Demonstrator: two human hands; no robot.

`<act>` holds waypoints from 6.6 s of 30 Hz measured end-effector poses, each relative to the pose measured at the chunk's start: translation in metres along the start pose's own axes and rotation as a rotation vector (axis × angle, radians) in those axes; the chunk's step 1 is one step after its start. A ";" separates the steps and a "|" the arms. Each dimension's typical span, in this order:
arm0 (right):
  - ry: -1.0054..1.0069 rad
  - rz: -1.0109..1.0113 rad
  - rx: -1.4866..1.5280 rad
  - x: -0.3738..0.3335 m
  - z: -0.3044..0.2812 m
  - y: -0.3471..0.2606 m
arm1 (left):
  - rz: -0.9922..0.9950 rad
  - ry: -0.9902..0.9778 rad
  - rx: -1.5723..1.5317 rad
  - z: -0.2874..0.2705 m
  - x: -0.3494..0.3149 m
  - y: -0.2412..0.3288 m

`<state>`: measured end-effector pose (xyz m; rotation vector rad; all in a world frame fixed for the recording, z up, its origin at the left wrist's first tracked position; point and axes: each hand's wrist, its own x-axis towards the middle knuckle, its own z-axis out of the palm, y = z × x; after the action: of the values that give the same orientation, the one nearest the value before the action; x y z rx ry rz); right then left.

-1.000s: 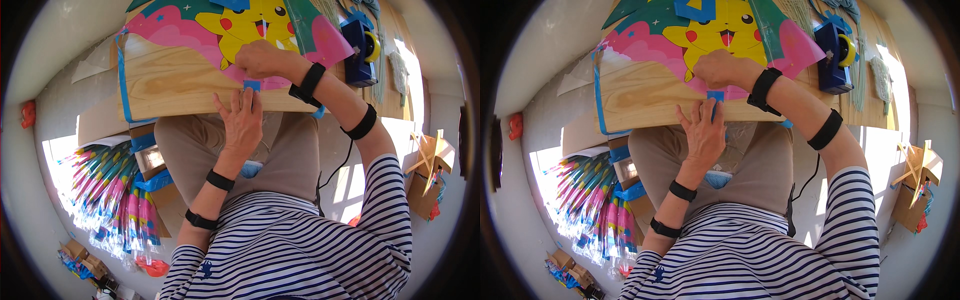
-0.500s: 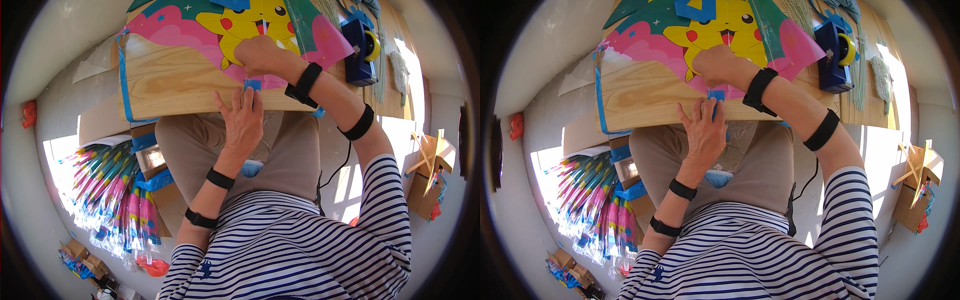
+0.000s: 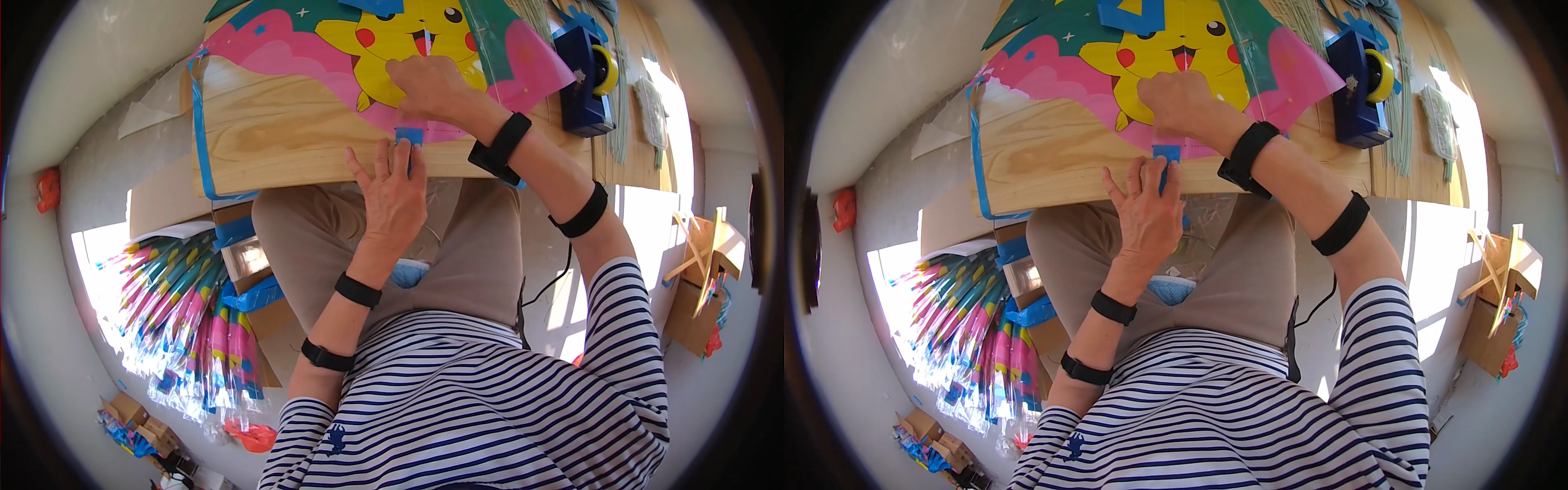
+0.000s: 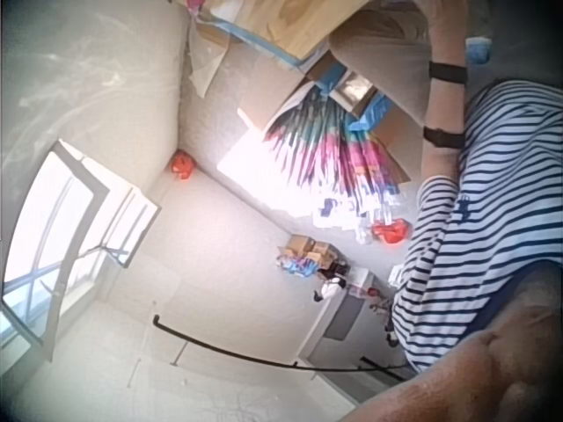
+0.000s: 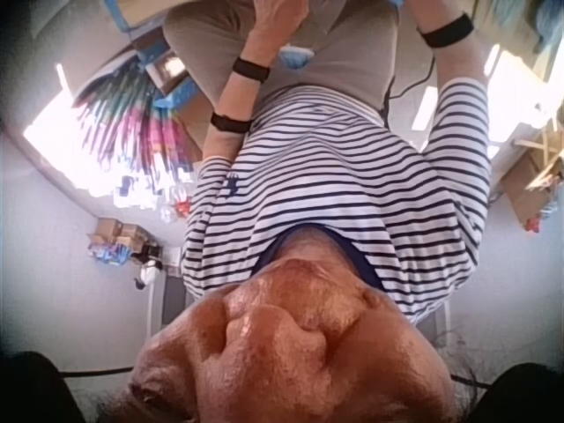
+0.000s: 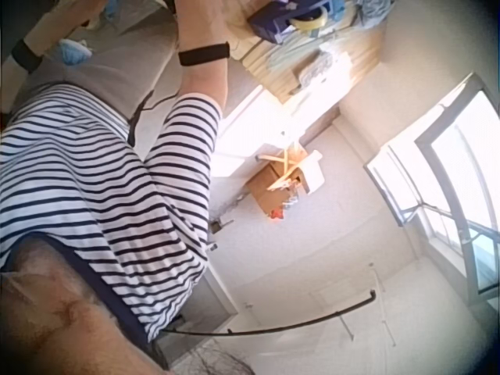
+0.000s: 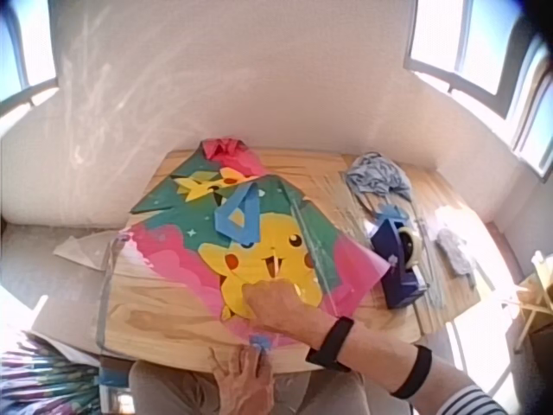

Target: Manually assembling a plastic kite by taping its structural components.

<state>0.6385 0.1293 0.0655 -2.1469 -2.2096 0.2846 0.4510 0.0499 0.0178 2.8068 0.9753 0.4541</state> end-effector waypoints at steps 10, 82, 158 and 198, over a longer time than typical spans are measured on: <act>0.095 0.048 0.241 -0.022 -0.001 0.006 | -0.002 0.015 0.007 0.002 -0.001 -0.001; 0.114 0.158 0.331 -0.036 0.034 -0.010 | -0.003 -0.027 -0.064 -0.002 0.003 -0.001; 0.815 0.758 1.437 -0.268 -0.010 0.194 | -0.023 -0.179 0.075 -0.008 0.003 0.005; 1.231 0.859 1.947 -0.245 0.041 0.145 | -0.034 -0.126 0.021 -0.004 0.001 0.003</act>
<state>0.7835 -0.1151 0.0247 -1.0448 0.1465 0.5177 0.4520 0.0482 0.0220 2.7928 1.0043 0.2609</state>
